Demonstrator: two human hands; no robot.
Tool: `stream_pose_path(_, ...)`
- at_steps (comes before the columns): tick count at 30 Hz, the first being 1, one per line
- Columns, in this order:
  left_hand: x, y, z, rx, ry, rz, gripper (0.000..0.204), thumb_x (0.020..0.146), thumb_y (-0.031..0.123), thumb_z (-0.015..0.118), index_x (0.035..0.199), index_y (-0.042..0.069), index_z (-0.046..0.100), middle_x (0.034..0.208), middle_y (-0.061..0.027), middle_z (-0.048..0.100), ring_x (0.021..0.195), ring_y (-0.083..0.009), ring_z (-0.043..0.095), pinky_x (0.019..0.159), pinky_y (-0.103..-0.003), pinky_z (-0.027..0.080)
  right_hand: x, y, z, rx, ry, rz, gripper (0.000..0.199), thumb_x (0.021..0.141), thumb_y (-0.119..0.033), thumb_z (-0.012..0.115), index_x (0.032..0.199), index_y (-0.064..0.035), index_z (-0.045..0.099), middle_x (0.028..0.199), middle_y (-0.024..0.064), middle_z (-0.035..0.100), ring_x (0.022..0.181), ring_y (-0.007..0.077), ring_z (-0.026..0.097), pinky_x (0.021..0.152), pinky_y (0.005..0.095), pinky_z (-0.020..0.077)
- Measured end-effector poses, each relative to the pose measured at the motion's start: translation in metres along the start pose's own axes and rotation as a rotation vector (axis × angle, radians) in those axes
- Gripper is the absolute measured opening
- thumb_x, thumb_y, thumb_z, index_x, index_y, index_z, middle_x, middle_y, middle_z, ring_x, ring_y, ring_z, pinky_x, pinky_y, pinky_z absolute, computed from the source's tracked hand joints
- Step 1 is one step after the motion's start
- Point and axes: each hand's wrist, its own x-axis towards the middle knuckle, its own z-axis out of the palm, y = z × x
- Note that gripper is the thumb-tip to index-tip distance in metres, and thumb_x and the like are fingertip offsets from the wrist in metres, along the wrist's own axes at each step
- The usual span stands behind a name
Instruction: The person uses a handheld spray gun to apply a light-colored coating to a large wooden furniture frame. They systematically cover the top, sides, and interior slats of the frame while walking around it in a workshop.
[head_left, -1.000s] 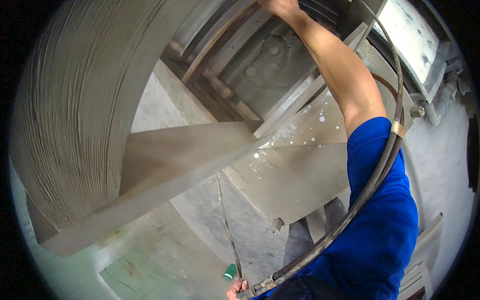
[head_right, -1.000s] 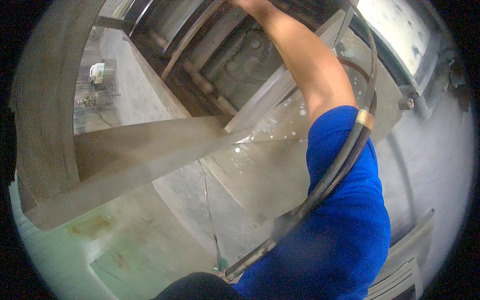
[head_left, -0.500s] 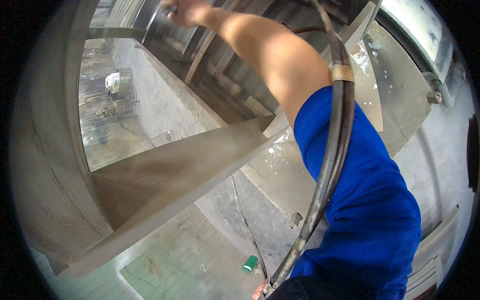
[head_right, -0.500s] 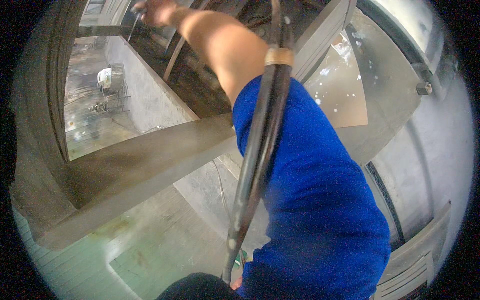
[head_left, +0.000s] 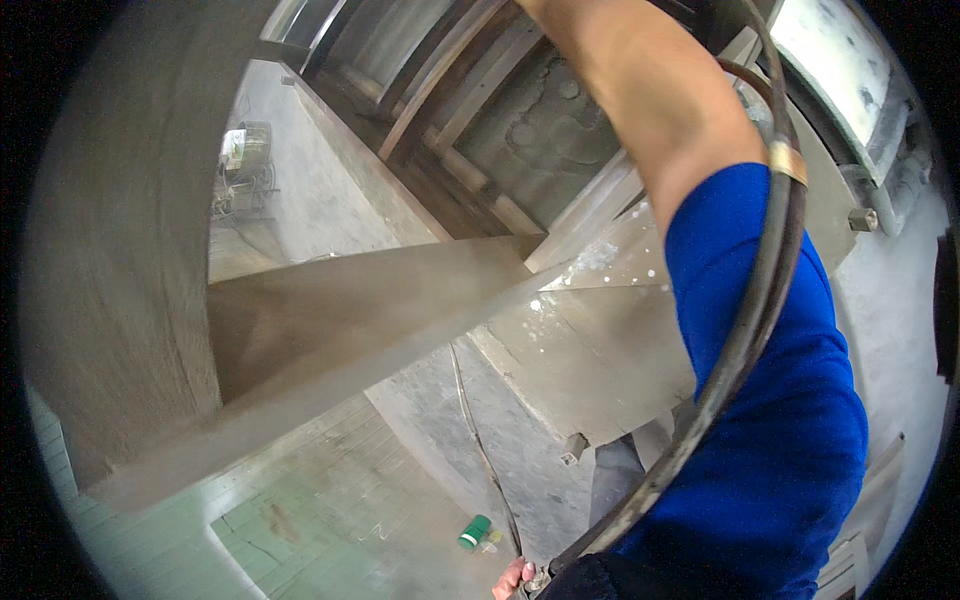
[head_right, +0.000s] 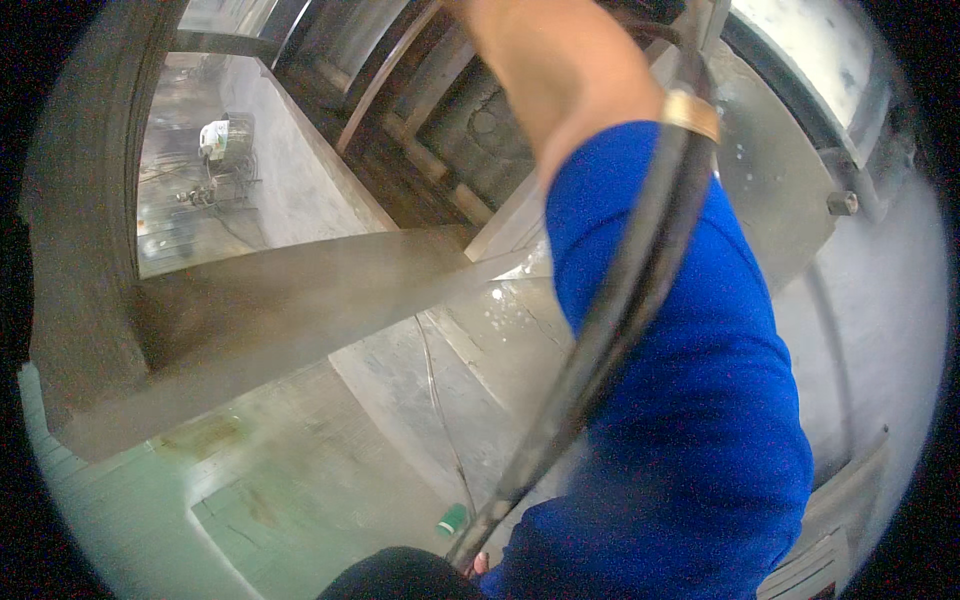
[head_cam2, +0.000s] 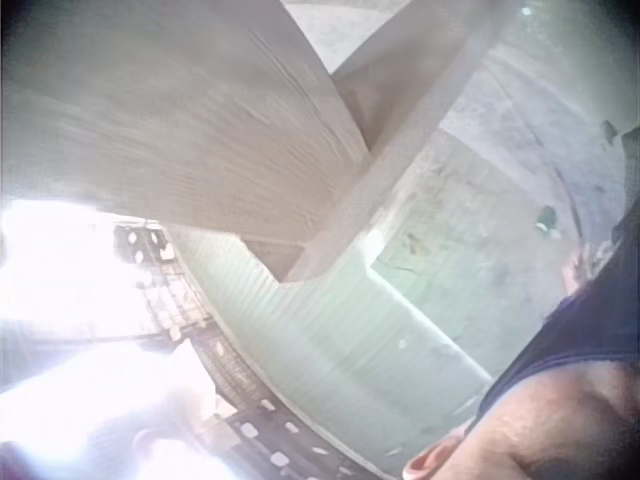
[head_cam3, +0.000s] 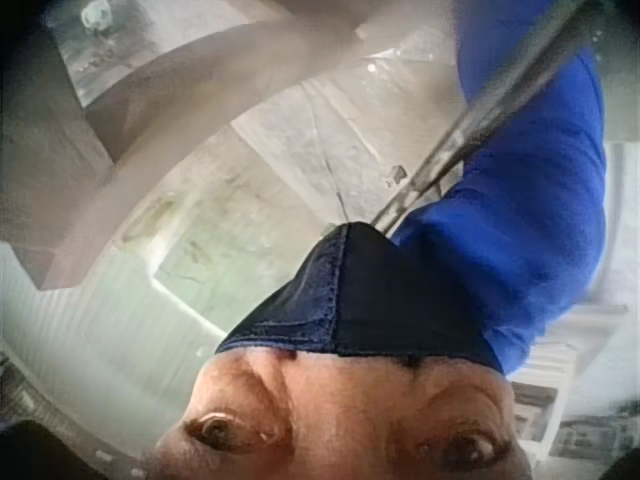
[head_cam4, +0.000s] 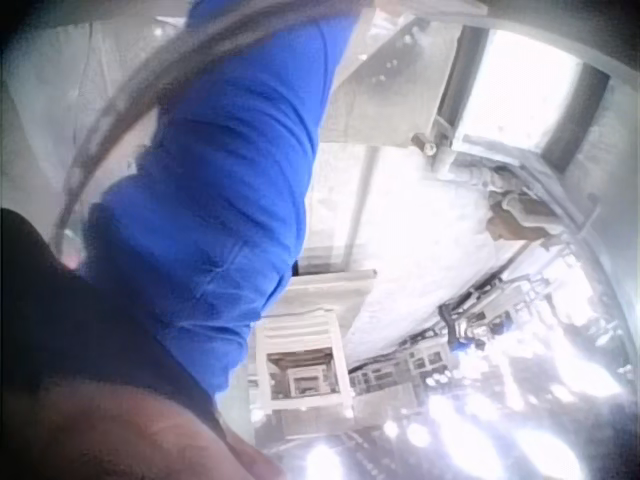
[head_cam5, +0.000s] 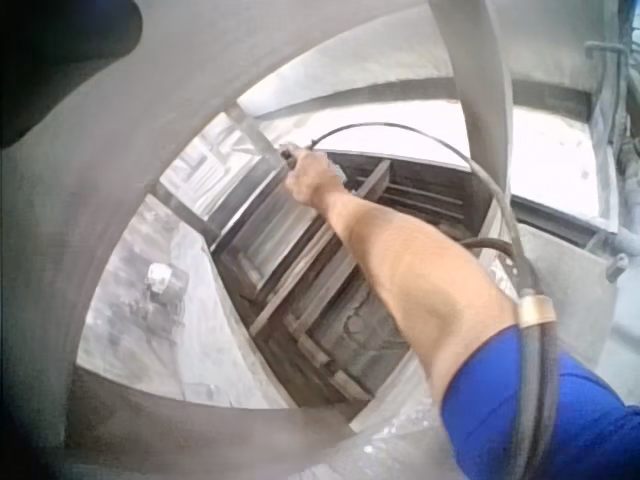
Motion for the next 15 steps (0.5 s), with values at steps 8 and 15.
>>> stream_pose_path(8,0.017,-0.064,-0.056,0.256,0.063,0.367,0.021,0.094,0.016,0.070,0.097,-0.004,0.073,0.088,-0.0230,0.073,0.083,-0.0359,0.073,0.080,-0.042,0.056,-0.164,-0.063,-0.116,0.167,0.061,-0.264,0.042,0.093,-0.007,0.060,0.134,0.0038,0.060,0.114,0.0252,0.072,0.114,0.0306,0.070,0.098,0.0348,0.0534)
stream_pose_path(15,0.058,-0.090,-0.101,0.255,-0.027,0.467,0.018,0.093,0.016,0.070,0.090,-0.002,0.072,0.098,-0.0236,0.075,0.091,-0.0368,0.075,0.085,-0.043,0.057,-0.244,-0.033,-0.173,-0.311,-0.068,0.131,0.049,0.093,-0.028,0.066,0.142,-0.0274,0.060,0.117,0.0214,0.072,0.112,0.0388,0.069,0.101,0.0447,0.0534)
